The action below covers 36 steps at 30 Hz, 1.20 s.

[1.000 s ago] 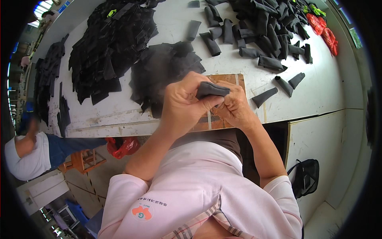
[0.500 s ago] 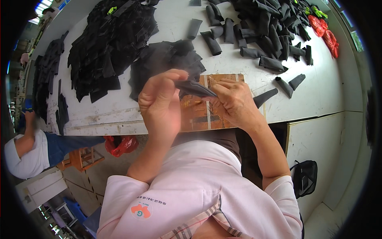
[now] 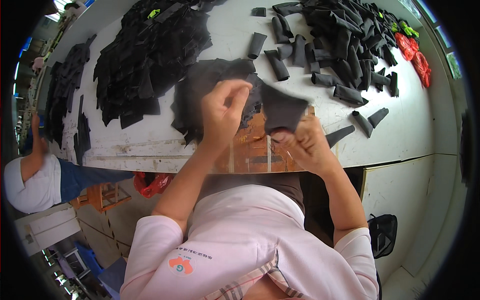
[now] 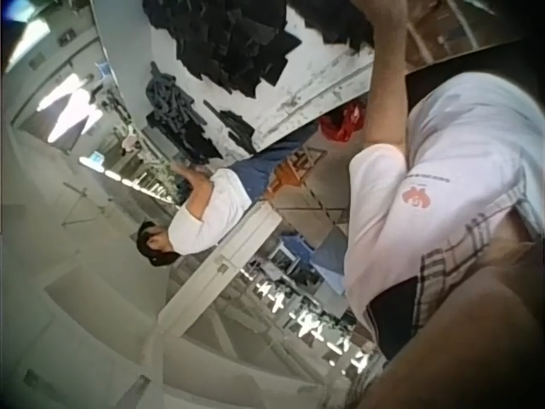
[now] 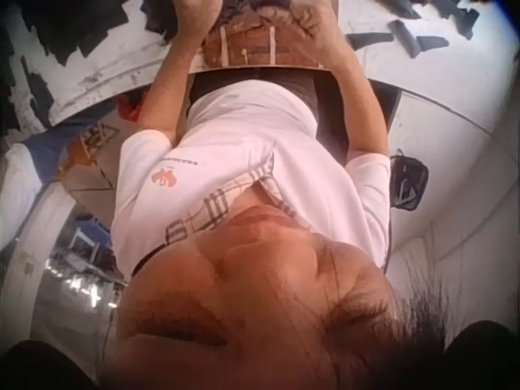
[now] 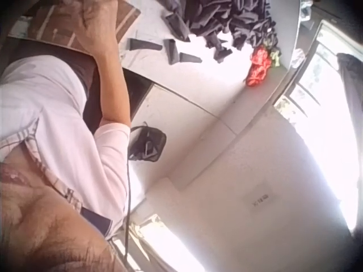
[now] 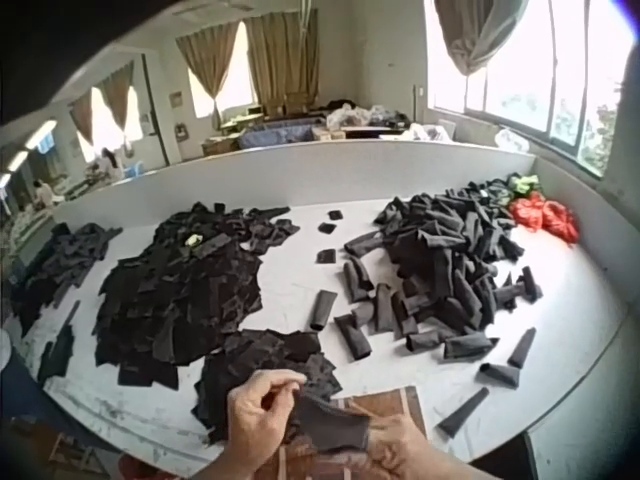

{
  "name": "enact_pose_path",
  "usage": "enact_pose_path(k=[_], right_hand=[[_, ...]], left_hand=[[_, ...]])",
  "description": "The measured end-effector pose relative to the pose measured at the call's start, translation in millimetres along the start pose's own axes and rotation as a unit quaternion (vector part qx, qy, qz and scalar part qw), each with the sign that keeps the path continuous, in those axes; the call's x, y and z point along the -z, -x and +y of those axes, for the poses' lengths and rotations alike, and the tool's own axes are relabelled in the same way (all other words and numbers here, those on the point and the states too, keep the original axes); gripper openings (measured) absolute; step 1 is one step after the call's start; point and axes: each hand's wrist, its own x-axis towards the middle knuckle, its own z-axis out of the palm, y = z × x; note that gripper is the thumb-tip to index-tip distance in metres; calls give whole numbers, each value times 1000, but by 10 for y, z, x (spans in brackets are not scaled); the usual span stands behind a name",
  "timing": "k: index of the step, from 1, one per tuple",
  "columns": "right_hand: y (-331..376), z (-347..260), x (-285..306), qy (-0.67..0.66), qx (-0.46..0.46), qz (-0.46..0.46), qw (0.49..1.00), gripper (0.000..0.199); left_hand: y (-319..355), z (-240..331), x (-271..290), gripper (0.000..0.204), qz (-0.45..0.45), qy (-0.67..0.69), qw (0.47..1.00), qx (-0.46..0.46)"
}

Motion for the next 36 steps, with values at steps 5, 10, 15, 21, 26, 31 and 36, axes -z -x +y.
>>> enact_pose_path(k=[5,10,15,21,26,31,36], right_hand=[[-256,154,469,-528,-18,227,818,50],[301,566,213,-338,-247,271,867,44],[513,347,-169,-257,-276,125,918,37],[460,83,-521,-156,-261,0,953,35],[445,134,-790,-20,-201,-36,979,19],[396,-43,-832,204,78,146,965,17],[314,-302,-729,234,45,211,948,32]], left_hand=[[-665,-709,-259,36,-82,-473,877,25],[-751,-1215,-350,13,-77,-539,838,-11],[-503,-857,-60,11,-35,-373,921,-112],[3,-578,409,21,26,-322,928,-185],[378,-452,596,16,23,-199,978,-50],[577,-119,604,11,10,44,994,98],[653,157,552,8,-149,73,986,29]])
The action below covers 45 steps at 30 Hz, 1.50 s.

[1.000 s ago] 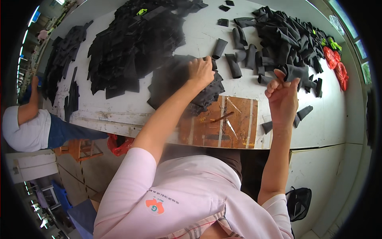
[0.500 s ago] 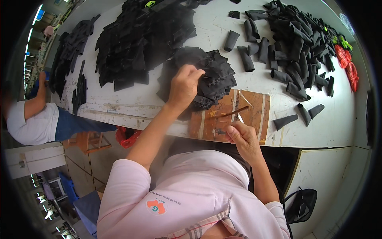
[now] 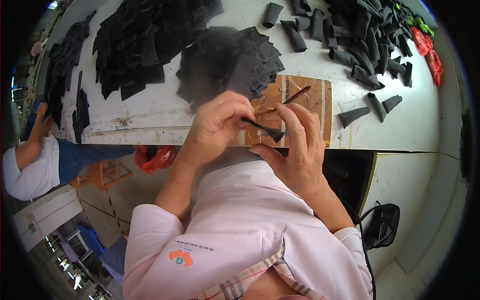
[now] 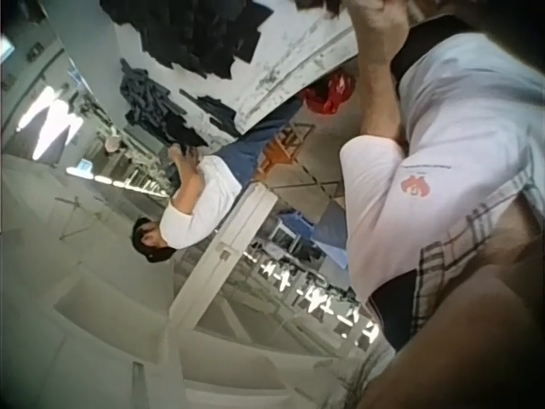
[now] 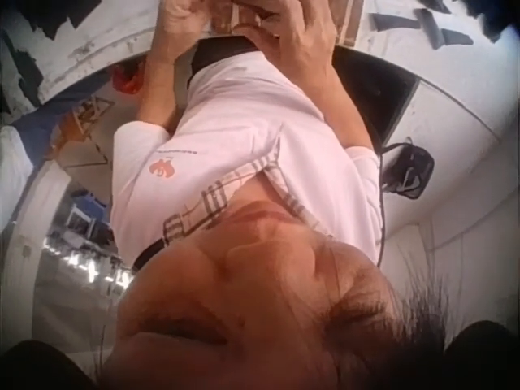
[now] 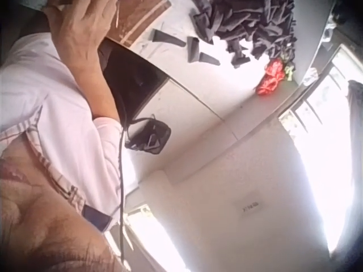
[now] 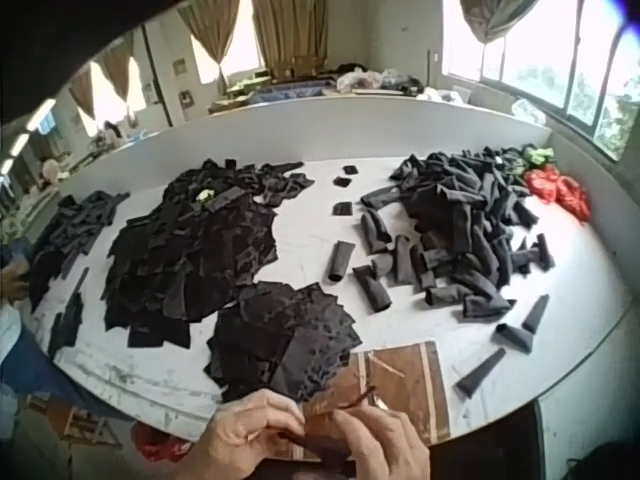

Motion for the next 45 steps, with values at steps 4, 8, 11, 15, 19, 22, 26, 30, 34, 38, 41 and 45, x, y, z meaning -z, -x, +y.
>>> enact_pose_path(k=[4,8,11,15,19,22,26,30,34,38,41,45], right_hand=[[118,94,92,-191,-148,-125,962,19],[206,198,47,-130,-150,-32,980,13],[209,238,97,-74,-135,-9,988,12],[248,296,94,-18,-65,2,998,19],[271,357,74,-9,-20,9,1000,26],[264,398,62,17,42,6,999,30],[249,412,63,80,99,-2,992,27],[221,481,10,117,162,12,980,26],[205,478,-3,129,195,8,972,25],[244,457,71,125,181,-56,974,22],[236,359,155,-44,-42,-182,981,49],[287,275,177,-141,-151,-112,972,42]], left_hand=[[41,118,-176,7,-69,-6,998,14],[106,157,-552,11,80,118,982,128],[176,192,-604,14,116,180,957,194],[216,230,-625,22,81,229,937,252],[155,264,-621,21,54,237,922,300],[124,252,-613,19,59,229,914,329],[102,223,-568,18,70,311,873,368],[67,154,-508,13,69,342,857,379],[66,163,-491,11,72,309,868,382],[93,74,-525,11,66,256,896,358],[132,52,-598,5,105,116,949,274],[176,87,-705,6,81,10,990,113]])
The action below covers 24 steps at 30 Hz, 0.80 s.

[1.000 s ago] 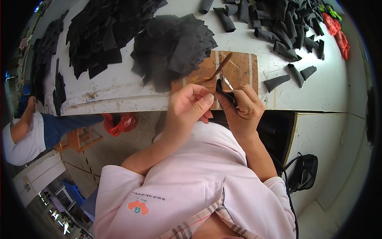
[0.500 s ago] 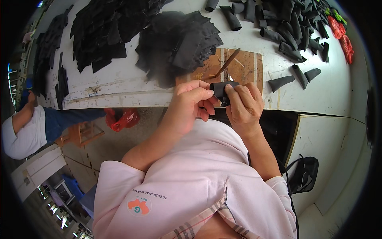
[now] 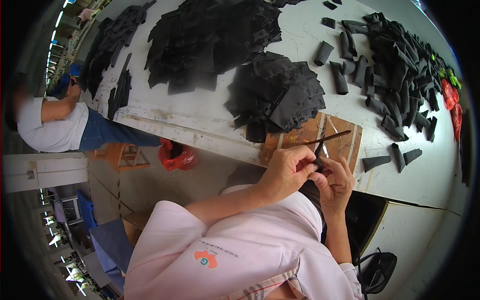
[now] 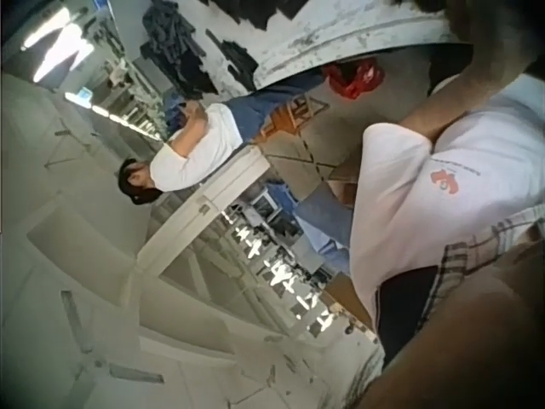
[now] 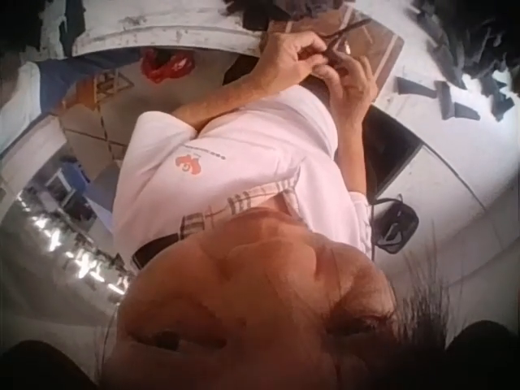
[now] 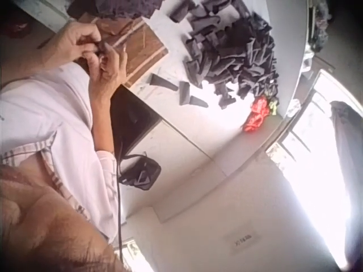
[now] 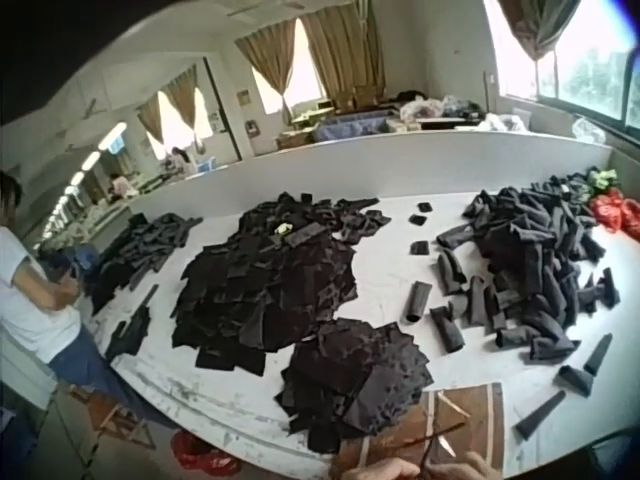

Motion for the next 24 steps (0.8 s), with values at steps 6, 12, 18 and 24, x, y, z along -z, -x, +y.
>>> enact_pose_path(k=[6,12,18,24], right_hand=[[-88,40,-119,109,82,33,990,15],[-171,204,-281,73,13,84,994,16],[-145,218,-164,-413,-294,-48,861,3],[-57,186,-232,-637,-384,-67,665,8]], left_hand=[[-17,-80,-27,7,61,-171,976,-120],[-122,-183,30,12,105,121,982,100],[-130,-288,161,20,-53,302,937,164],[-83,-253,3,11,61,38,992,105]])
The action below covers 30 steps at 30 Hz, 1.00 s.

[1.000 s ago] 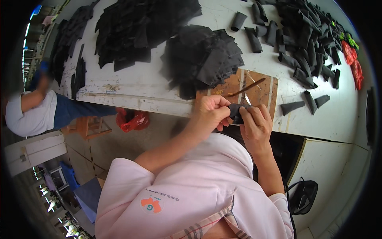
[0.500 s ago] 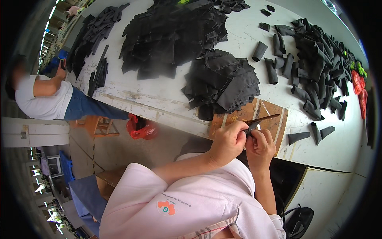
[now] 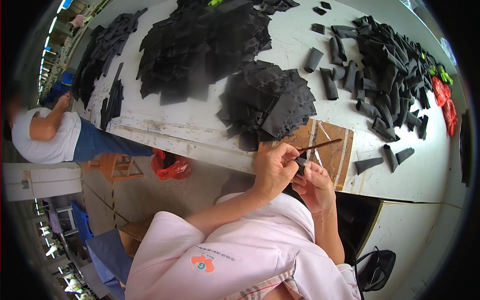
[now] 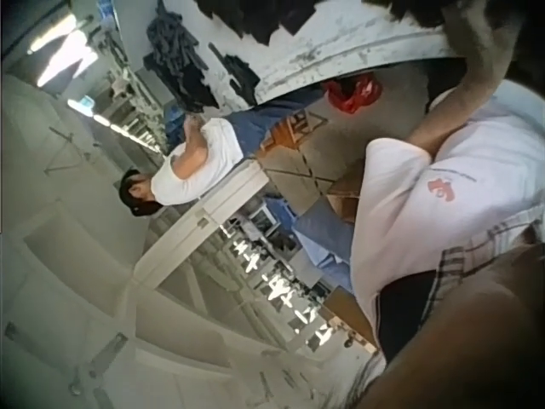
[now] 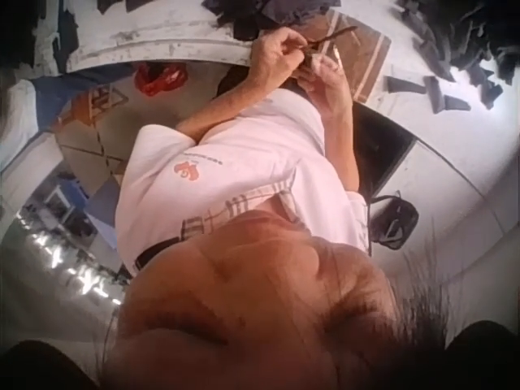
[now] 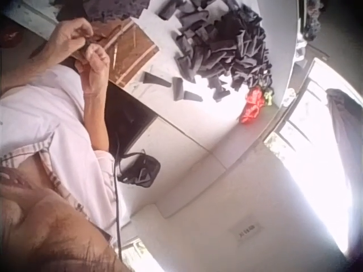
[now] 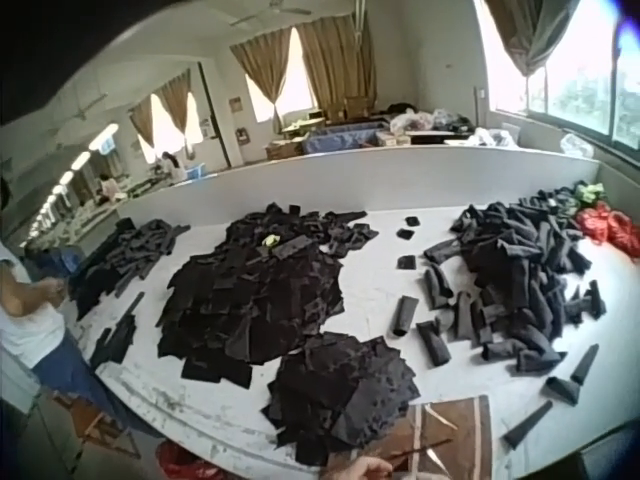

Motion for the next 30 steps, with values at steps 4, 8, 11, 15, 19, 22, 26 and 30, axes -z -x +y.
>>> enact_pose_path(k=[4,8,11,15,19,22,26,30], right_hand=[[-51,-12,66,95,65,-5,993,13],[-38,-35,150,63,103,-32,992,11],[80,-94,-92,55,102,-101,988,12],[43,-89,-27,203,274,-49,939,8],[139,-260,-258,476,484,15,734,8],[179,-373,-408,548,520,15,655,8],[251,-567,-598,560,480,-12,675,11],[410,-857,-907,463,370,-152,791,18]], left_hand=[[-15,79,50,13,-9,126,989,81],[-33,166,171,25,-228,379,877,185],[27,354,215,31,-328,435,813,207],[120,462,17,29,-179,206,961,49],[106,456,-71,18,-59,50,988,-136],[129,607,-69,14,-64,149,982,-99],[2,907,60,13,-198,437,877,22],[-179,964,140,24,-394,623,667,108]])
